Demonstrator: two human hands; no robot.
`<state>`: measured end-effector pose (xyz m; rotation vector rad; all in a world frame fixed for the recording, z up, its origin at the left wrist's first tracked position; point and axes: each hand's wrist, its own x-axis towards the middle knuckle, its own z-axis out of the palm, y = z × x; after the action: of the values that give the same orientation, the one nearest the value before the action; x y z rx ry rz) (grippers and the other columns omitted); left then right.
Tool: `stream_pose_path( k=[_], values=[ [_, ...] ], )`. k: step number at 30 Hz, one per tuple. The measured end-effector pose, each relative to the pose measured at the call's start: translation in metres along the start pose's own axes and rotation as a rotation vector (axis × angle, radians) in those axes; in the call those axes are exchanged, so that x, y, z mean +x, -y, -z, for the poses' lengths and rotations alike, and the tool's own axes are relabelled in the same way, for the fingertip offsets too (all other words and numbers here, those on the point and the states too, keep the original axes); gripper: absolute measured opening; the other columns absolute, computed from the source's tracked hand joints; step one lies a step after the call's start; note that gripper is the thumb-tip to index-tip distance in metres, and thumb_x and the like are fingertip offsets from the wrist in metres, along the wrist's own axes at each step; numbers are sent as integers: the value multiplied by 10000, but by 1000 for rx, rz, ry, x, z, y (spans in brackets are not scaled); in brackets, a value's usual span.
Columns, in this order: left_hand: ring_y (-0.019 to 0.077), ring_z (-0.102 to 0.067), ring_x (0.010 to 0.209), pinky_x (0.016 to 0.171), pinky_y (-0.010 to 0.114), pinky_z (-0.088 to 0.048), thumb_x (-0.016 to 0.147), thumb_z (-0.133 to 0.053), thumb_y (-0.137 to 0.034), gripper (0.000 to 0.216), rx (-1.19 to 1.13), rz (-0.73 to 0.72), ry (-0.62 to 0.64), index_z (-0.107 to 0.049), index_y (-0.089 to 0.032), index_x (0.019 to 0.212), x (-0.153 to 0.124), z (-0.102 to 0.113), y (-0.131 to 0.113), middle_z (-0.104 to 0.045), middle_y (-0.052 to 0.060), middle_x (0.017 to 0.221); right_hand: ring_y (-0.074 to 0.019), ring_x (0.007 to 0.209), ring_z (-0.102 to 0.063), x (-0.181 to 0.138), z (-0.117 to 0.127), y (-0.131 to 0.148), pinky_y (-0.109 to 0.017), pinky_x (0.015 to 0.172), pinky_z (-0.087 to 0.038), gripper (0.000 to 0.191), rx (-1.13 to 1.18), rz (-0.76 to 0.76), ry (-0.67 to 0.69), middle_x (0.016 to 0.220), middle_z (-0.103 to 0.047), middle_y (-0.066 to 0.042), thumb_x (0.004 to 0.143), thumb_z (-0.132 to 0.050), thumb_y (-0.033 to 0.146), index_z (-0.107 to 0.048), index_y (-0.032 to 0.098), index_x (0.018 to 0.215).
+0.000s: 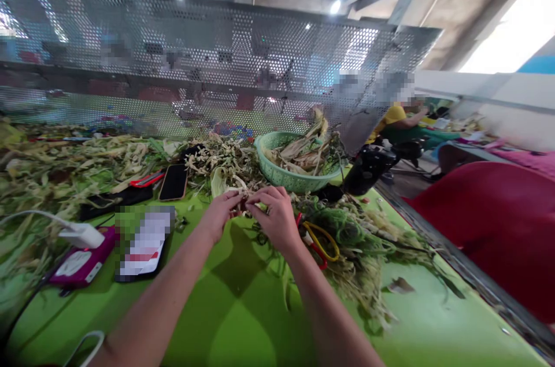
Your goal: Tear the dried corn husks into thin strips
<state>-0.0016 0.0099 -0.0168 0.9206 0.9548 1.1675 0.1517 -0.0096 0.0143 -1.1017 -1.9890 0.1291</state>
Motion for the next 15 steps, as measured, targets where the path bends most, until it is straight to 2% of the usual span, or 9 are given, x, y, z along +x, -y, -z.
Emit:
stream_pose_path(
  k=[2,8,15],
  values=[
    [126,-559,672,635,246,-364,659,-704,-389,269,-2,2,-43,-651,-166,800,0,0,-1,-652,7,745,-223,890,-565,-2,-4,-2,-378,827,-375,76,-96,-6,41,891,-674,-37,816,-650,284,-720,256,815],
    [133,-593,700,620,233,-389,637,-737,-373,327,-107,-5,-140,-634,-167,869,2,-5,7,-678,29,792,-249,947,-494,-6,-10,5,-386,804,-351,98,-371,-54,14,986,-633,-42,847,-605,294,-682,250,805],
    [147,-622,755,670,248,-448,614,-772,-347,382,-260,-66,-154,-652,-176,934,5,-12,16,-692,38,865,-285,1097,-454,-10,-21,13,-448,931,-310,116,-405,-109,-8,1233,-575,-56,852,-584,291,-678,239,809]
  ],
)
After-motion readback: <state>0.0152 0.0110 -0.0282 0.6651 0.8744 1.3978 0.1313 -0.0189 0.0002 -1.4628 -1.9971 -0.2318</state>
